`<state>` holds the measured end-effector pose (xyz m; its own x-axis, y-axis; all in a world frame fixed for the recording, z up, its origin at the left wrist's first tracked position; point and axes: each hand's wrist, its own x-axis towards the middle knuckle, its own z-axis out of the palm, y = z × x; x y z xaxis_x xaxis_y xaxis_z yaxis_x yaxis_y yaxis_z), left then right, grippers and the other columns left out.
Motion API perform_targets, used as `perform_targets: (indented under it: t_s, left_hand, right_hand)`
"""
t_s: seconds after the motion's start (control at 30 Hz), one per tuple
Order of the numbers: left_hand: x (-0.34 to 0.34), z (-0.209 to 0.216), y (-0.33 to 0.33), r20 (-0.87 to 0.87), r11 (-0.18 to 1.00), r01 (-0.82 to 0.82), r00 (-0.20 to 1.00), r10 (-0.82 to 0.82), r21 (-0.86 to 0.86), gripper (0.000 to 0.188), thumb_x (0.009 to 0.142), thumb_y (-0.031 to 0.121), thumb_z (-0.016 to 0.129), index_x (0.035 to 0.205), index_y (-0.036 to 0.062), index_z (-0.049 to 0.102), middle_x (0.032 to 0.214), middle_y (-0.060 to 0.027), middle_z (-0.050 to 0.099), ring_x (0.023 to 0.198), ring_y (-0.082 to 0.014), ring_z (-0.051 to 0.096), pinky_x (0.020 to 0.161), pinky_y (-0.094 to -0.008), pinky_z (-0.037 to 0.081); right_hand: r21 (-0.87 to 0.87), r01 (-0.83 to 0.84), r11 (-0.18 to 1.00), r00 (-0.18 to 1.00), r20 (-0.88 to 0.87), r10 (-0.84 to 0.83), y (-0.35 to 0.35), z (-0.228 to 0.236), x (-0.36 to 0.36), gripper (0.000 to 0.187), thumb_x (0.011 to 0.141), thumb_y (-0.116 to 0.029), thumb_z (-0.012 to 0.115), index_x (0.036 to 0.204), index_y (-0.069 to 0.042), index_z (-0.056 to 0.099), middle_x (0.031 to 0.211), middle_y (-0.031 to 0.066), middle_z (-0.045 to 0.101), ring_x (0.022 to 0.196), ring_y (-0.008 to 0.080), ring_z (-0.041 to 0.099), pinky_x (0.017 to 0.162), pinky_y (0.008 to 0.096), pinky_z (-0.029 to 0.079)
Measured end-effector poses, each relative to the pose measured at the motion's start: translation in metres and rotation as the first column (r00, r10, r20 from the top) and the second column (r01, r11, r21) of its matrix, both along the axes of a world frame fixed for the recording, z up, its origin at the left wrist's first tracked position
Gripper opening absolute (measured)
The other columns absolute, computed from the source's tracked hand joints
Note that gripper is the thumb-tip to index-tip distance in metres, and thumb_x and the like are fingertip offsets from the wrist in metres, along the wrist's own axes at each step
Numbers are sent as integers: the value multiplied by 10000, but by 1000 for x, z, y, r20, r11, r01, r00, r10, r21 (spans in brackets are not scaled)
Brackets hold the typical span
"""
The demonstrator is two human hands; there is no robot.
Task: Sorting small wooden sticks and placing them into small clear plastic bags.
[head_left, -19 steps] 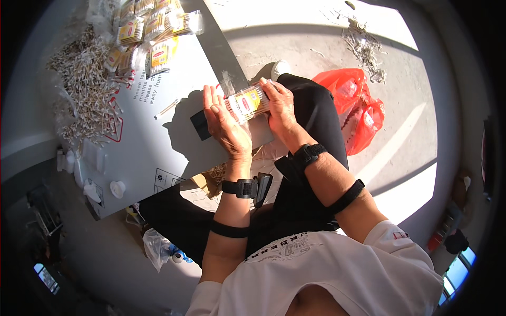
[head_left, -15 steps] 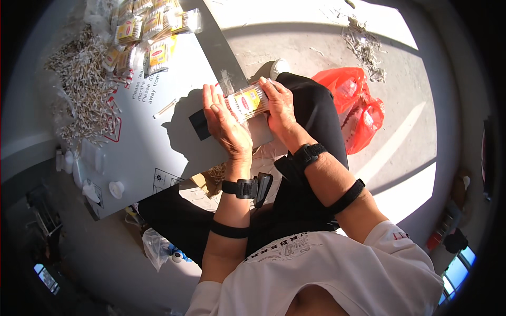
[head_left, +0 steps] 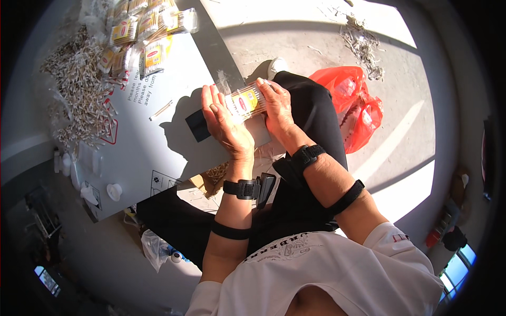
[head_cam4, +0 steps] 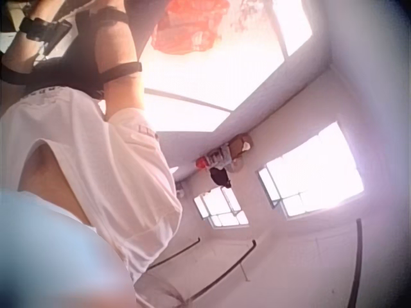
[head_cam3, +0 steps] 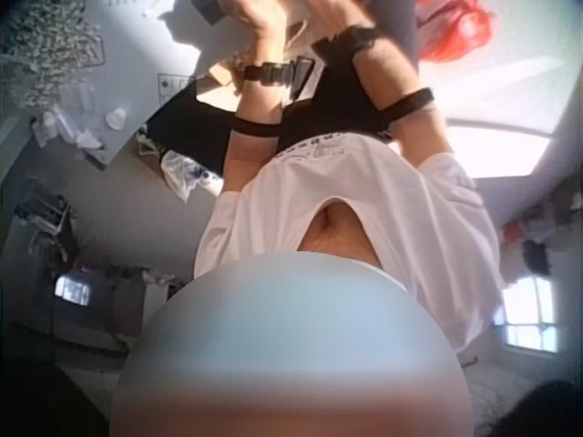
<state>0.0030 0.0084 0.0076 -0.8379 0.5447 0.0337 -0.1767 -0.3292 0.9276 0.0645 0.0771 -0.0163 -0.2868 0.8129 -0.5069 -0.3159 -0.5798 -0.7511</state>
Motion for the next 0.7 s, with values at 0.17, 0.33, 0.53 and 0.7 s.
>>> perform_targets:
  t_s: [0.17,0.33,0.53,0.7]
  left_hand:
    - [3,-5,0,-407,930,-67,909,-93,-361,627,1037,447,312,1455,-19,281,1539,-258,219,1449,-334,213,1178,-433,208]
    - [5,-9,1,-314,951,-46,948,-55,-306,565,1050,380,327,1458,-9,286,1546,-243,211,1444,-327,228,1176,-423,224]
    - [1,-7,2,-186,991,-32,983,8,-127,556,1053,359,339,1434,-45,310,1513,-218,283,1391,-278,334,1164,-407,272]
    - [3,-5,3,-179,987,-43,984,15,-155,618,1036,426,360,1430,-48,316,1495,-215,313,1377,-293,351,1159,-416,276]
  right_hand:
    - [70,-1,998,1000,-19,2,-2,4,0,260,895,-237,701,904,21,679,779,7,637,709,85,552,647,248,467]
    - [-8,36,999,997,-64,-36,-3,7,-2,256,904,-252,682,879,1,663,787,4,621,700,92,533,653,259,456]
    - [-64,-29,998,993,-113,21,1,-2,4,299,909,-314,654,845,-23,645,765,-10,595,711,100,516,687,274,441]
    - [-33,-2,999,992,-122,-2,-2,-3,1,282,925,-286,660,872,-9,656,783,-3,612,709,80,526,673,262,454]
